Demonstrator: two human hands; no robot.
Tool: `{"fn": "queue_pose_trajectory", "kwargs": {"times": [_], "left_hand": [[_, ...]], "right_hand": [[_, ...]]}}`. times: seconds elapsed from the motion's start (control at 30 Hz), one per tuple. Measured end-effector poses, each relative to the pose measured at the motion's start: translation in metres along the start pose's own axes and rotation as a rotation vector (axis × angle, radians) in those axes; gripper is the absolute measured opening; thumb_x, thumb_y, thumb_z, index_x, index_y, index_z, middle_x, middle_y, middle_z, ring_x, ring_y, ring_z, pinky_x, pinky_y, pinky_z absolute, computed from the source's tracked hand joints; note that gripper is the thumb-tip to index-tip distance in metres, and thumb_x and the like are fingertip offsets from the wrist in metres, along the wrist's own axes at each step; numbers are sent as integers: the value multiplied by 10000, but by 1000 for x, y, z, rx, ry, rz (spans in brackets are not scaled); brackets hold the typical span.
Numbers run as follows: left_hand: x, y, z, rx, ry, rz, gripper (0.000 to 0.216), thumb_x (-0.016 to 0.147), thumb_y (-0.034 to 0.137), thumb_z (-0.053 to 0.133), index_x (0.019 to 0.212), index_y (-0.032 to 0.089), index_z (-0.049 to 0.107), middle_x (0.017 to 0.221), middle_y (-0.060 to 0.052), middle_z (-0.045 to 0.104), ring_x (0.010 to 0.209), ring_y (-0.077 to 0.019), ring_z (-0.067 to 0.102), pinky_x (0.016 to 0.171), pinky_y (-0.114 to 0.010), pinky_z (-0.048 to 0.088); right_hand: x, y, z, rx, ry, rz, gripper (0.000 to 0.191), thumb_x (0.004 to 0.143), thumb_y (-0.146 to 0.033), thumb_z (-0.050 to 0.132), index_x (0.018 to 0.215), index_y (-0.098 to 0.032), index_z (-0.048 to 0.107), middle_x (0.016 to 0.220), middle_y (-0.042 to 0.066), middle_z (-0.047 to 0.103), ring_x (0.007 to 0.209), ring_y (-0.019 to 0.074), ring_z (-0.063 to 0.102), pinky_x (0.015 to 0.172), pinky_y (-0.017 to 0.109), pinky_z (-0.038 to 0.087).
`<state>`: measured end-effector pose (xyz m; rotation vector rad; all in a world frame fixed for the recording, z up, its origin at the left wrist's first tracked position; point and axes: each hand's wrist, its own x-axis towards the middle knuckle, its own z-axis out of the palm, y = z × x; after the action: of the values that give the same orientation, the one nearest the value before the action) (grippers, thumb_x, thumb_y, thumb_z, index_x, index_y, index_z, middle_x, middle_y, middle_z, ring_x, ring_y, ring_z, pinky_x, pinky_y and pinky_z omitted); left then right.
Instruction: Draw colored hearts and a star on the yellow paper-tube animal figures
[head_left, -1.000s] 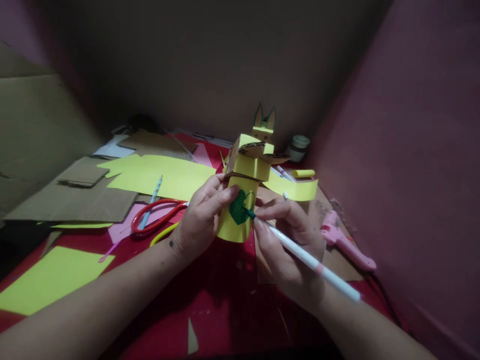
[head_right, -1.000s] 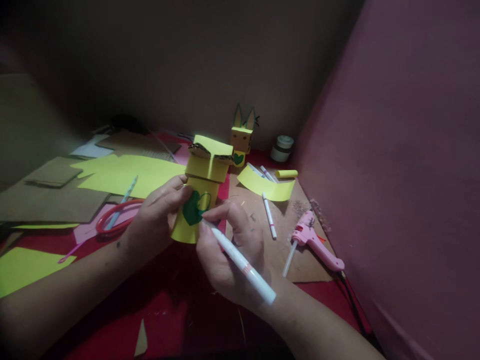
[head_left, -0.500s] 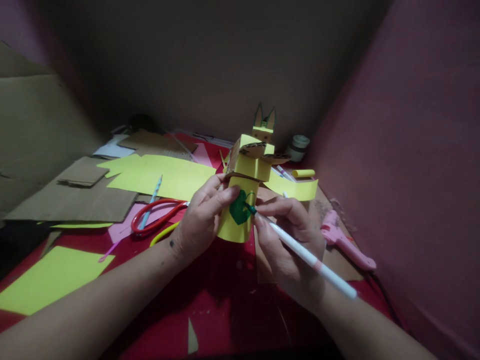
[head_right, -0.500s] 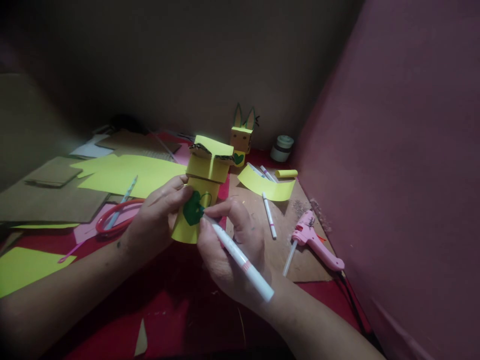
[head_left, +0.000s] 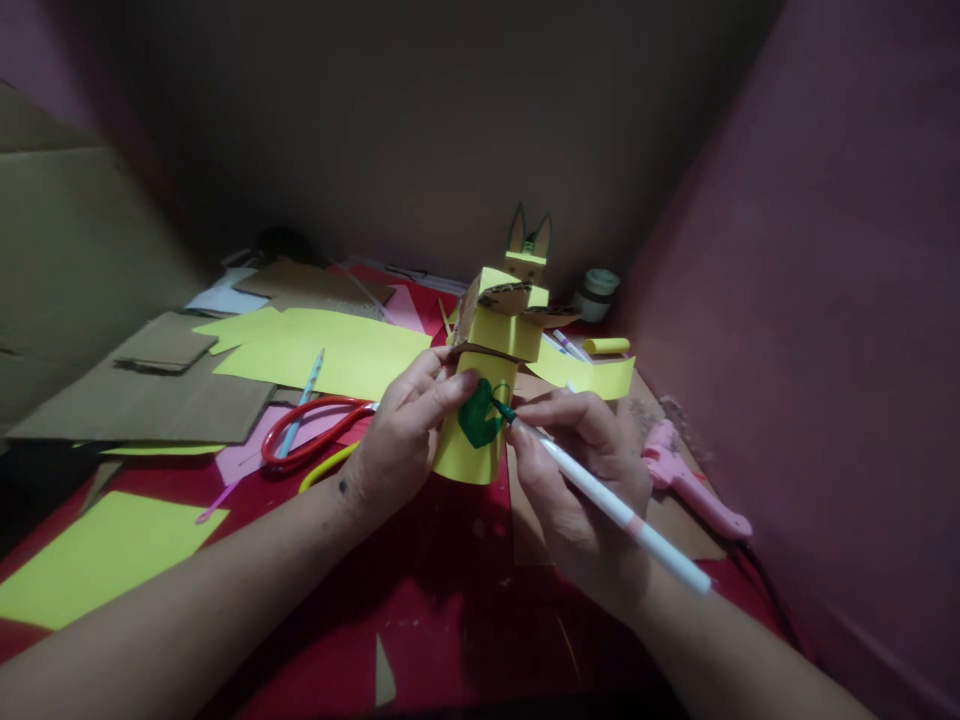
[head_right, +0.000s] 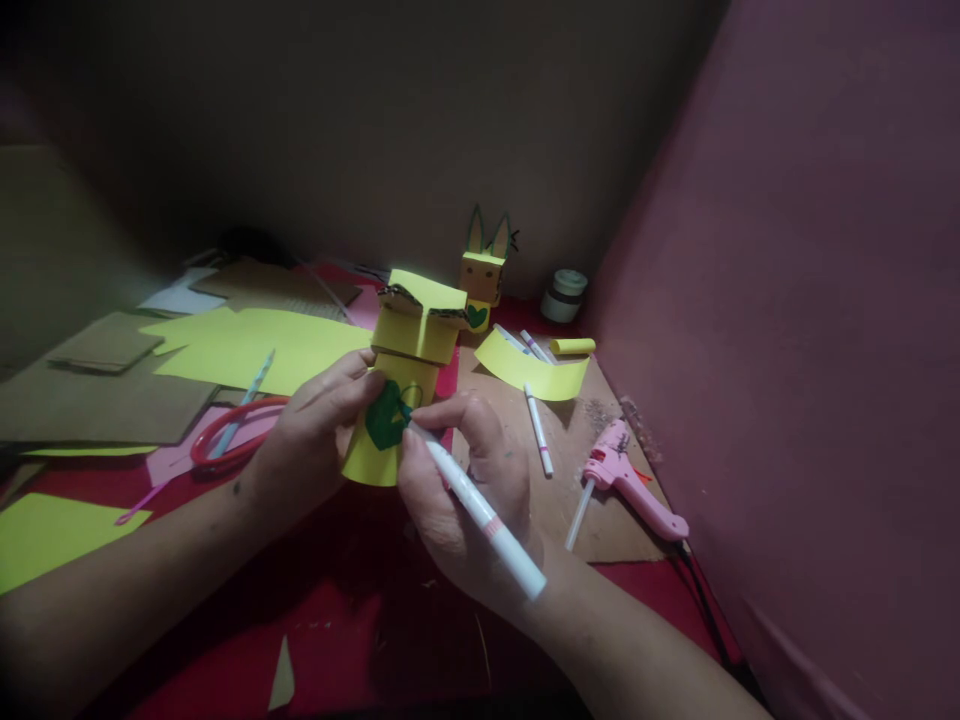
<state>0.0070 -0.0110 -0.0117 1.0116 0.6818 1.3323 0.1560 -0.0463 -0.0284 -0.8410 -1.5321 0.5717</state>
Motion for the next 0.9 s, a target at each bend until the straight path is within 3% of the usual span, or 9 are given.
{"fn": "queue_pose_trajectory", "kwargs": {"times": [0.23, 0.43, 0.6, 0.8, 0.9], "left_hand": [[-1, -2, -1, 3, 0, 4, 287, 870, 294, 685, 1111, 163, 602, 1086, -106, 763, 935, -261, 734, 729, -322, 580], [-1, -1, 0, 19, 2, 7, 261, 885, 262, 663, 1109, 150, 589, 1008, -95, 773, 878, -236, 739, 646, -279, 556], [0, -1, 0, 3, -6, 2, 250, 885, 262, 665, 1095, 152, 585, 961, -92, 776, 858, -242, 747, 616, -273, 547], [1, -2, -1, -23, -18, -3, 283, 874, 282, 686, 1103, 152, 582, 959, -97, 772, 854, -250, 748, 592, -269, 544], [0, -4, -2, -34, -25, 0, 278, 880, 274, 681, 1111, 151, 585, 983, -89, 765, 870, -245, 744, 659, -288, 574]], "right_hand": [[2, -1, 1, -2, 6, 5, 99, 879, -179, 660, 947, -247, 637, 924, 19, 692, 795, 154, 669, 571, 257, 510], [4, -6, 1, -2, -7, -8, 89, 864, -150, 624, 884, -237, 620, 844, 6, 676, 767, 159, 669, 663, 316, 549], [3, -4, 0, 19, -20, -25, 105, 859, -140, 621, 869, -244, 606, 878, 20, 678, 890, 196, 694, 753, 355, 585], [2, -4, 1, 23, -19, -52, 137, 841, -110, 614, 862, -244, 601, 896, 30, 689, 918, 206, 706, 737, 344, 593], [3, -5, 2, 19, -10, -50, 127, 843, -119, 624, 851, -242, 600, 863, 24, 681, 912, 208, 705, 733, 338, 587]]}}
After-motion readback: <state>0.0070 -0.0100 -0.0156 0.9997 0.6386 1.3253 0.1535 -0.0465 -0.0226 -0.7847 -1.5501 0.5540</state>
